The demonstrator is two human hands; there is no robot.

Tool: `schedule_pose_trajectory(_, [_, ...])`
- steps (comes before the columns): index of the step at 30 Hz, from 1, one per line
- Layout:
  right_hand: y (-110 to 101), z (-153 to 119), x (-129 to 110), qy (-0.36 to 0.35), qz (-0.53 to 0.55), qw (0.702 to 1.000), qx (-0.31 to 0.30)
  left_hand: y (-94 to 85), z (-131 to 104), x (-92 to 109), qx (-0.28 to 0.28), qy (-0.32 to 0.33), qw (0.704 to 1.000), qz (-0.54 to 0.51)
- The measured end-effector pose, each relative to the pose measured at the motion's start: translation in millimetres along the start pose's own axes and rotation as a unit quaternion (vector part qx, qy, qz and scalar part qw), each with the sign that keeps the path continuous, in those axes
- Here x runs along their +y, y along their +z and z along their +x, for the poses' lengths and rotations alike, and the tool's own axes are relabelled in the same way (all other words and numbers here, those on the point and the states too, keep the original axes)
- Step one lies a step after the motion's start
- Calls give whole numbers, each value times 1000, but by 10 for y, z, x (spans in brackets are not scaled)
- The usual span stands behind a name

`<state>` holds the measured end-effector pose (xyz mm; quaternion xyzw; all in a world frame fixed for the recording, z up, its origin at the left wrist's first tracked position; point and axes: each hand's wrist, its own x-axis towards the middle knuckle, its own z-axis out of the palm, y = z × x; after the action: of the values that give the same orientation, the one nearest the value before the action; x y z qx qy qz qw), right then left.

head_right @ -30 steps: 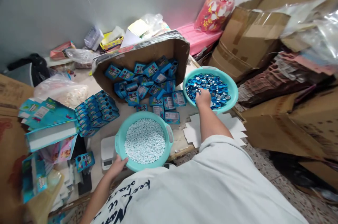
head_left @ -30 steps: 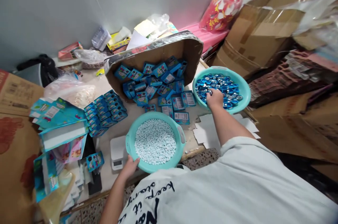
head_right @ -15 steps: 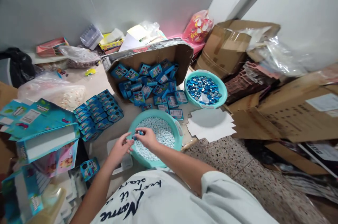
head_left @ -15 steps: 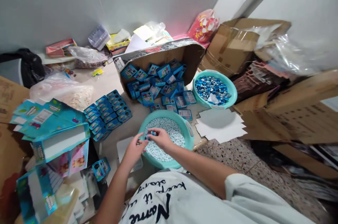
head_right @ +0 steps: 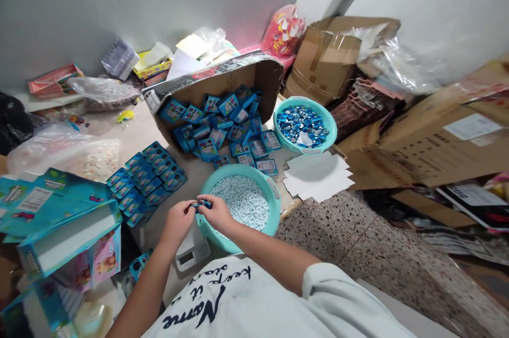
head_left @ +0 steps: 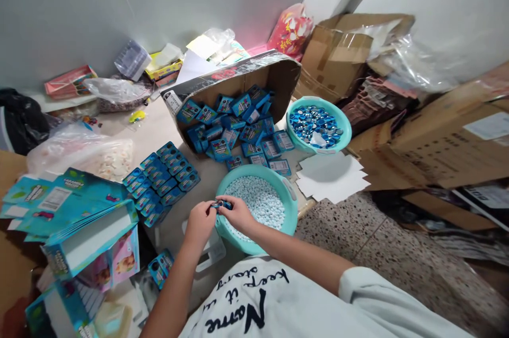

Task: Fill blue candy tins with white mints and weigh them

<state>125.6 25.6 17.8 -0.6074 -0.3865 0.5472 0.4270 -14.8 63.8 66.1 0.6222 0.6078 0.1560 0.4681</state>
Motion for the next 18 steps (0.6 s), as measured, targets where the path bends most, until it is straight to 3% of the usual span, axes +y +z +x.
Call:
schedule_pose_trajectory(4, [-140, -51, 16, -62, -59, 996, 17, 74, 139, 105, -78, -11, 995, 62])
schedule_pose_trajectory(8, [-248, -122, 21, -100, -96, 990, -10, 200, 203, 90, -162, -37, 982, 87])
schedule_pose_trajectory(11, [-274, -152, 38, -97, -104, 990, 4, 228, 211, 52, -186, -38, 979, 78])
schedule_pose_trajectory(14, [-325, -173, 77, -71, -101, 991, 54, 36, 319, 2, -134, -38, 988, 66])
schedule_pose_trajectory(18, [-639, -253, 149, -33, -106, 985, 134, -602, 864, -46, 65, -40, 993, 94])
